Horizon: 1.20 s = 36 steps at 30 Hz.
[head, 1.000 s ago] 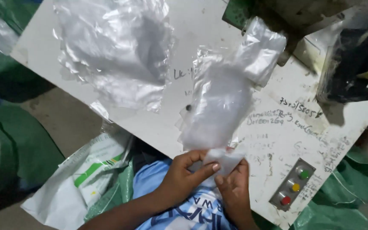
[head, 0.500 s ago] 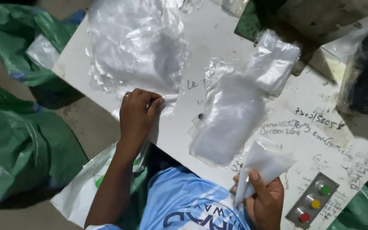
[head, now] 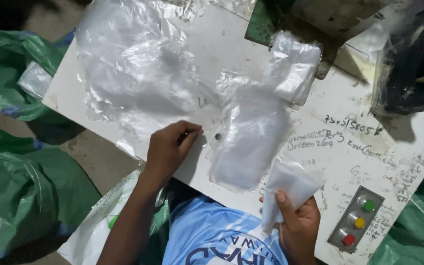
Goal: The person is manually folding small plastic bags and stacking them on a workstation table.
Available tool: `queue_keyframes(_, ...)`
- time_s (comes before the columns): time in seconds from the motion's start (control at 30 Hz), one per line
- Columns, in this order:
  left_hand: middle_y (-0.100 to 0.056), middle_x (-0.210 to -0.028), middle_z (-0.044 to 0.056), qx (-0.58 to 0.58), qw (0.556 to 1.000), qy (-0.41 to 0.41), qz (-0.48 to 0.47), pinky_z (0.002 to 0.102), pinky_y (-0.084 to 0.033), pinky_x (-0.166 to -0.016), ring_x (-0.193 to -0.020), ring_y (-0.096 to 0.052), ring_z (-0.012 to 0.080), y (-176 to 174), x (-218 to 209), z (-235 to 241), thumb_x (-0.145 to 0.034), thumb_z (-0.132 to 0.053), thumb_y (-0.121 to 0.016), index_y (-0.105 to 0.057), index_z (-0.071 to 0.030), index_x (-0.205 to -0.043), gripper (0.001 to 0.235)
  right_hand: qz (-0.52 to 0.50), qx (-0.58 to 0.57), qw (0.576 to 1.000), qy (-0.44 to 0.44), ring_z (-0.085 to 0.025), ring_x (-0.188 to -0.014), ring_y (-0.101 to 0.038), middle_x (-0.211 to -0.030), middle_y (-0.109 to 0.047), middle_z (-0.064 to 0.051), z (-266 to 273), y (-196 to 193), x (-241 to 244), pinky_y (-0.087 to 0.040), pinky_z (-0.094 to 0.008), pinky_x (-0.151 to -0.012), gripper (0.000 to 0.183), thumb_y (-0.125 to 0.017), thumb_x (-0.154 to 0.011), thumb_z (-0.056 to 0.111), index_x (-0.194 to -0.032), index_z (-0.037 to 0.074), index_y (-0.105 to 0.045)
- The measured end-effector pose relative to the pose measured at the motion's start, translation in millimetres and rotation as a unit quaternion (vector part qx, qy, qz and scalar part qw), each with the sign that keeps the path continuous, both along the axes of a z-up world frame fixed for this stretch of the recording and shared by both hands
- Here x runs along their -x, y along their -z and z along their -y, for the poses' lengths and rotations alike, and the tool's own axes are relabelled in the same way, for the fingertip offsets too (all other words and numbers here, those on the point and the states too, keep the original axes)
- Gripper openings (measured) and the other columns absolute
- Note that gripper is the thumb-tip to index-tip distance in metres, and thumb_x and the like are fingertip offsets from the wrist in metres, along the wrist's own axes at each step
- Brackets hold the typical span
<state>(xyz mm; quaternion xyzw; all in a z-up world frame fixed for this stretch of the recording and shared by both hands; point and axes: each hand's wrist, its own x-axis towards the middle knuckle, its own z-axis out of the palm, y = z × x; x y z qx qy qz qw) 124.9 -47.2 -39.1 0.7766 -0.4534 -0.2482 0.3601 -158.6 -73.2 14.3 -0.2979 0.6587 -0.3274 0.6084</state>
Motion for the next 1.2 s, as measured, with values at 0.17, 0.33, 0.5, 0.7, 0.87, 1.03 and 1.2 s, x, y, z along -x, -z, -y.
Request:
queue_keyframes(0.17, -0.073, -0.092, 0.002, 0.010, 0.997, -0.062, -0.051, 0.029, -0.054, -0.064, -0.077, -0.067, 0.0151, -15, 8, 15, -0.099, -0.030, -0.063, -0.068, -0.014, -0.105, 0.018, -0.021, 0.008, 1.000, 0.002, -0.045, -0.082, -0.072, -0.103, -0.070, -0.031, -2, 7, 2, -0.061, -0.055, -0.065, 0.045, -0.068, -0.085, 0.006, -0.125, -0.010, -0.059)
queue_keyframes(0.33, -0.068, -0.087, 0.001, 0.062, 0.995, -0.084, -0.003, 0.031, -0.049, -0.059, -0.069, -0.066, 0.0150, 4, 30, 33, -0.089, -0.033, -0.080, -0.063, -0.016, -0.098, 0.025, -0.030, 0.010, 0.999, -0.028, -0.041, -0.070, -0.071, -0.086, -0.070, -0.031, -6, 9, -3, -0.056, -0.051, -0.039, 0.040, -0.069, -0.086, 0.011, -0.119, -0.008, -0.059)
queue_keyframes(0.5, -0.069, -0.098, 0.006, -0.035, 0.998, -0.051, 0.032, 0.042, -0.051, -0.065, -0.078, -0.068, 0.0272, 8, 19, 41, -0.100, -0.028, -0.061, -0.074, -0.011, -0.101, 0.021, -0.056, 0.027, 0.998, -0.017, -0.040, -0.076, -0.074, -0.089, -0.074, -0.030, -8, 15, 5, -0.061, -0.050, -0.058, 0.038, -0.072, -0.083, 0.012, -0.113, -0.011, -0.064)
queue_keyframes(0.7, -0.064, -0.102, 0.007, -0.024, 0.995, -0.085, -0.040, 0.039, -0.048, -0.072, -0.087, -0.063, 0.0229, -5, 13, 32, -0.104, -0.035, -0.054, -0.063, -0.011, -0.105, 0.025, -0.096, -0.010, 0.995, -0.036, -0.034, -0.087, -0.071, -0.098, -0.073, -0.022, -2, 2, -2, -0.060, -0.045, -0.072, 0.038, -0.072, -0.086, 0.013, -0.118, -0.006, -0.067)
queue_keyframes(0.87, -0.061, -0.102, 0.005, -0.041, 0.995, -0.033, 0.089, 0.043, -0.049, -0.067, -0.086, -0.063, 0.0274, 13, 18, 31, -0.093, -0.030, -0.070, -0.067, -0.014, -0.106, 0.022, -0.055, 0.015, 0.997, -0.043, -0.037, -0.078, -0.074, -0.090, -0.074, -0.028, -8, 22, 8, -0.061, -0.047, -0.062, 0.034, -0.073, -0.085, 0.011, -0.112, -0.008, -0.064)
queue_keyframes(1.03, -0.061, -0.099, 0.007, -0.020, 0.997, -0.041, 0.055, 0.041, -0.048, -0.063, -0.078, -0.063, 0.0260, 8, 13, 30, -0.104, -0.025, -0.054, -0.066, -0.011, -0.102, 0.020, -0.033, 0.011, 0.999, -0.039, -0.044, -0.079, -0.079, -0.096, -0.076, -0.031, -5, 12, 6, -0.064, -0.050, -0.066, 0.036, -0.071, -0.085, 0.010, -0.115, -0.009, -0.064)
queue_keyframes(1.2, -0.056, -0.099, 0.005, 0.046, 0.989, -0.101, -0.100, 0.033, -0.046, -0.080, -0.091, -0.057, 0.0188, -9, 17, 27, -0.105, -0.046, -0.046, -0.059, -0.010, -0.104, 0.037, -0.062, -0.006, 0.997, -0.042, -0.040, -0.082, -0.077, -0.093, -0.078, -0.030, -2, 6, 3, -0.063, -0.049, -0.071, 0.036, -0.072, -0.085, 0.011, -0.116, -0.007, -0.066)
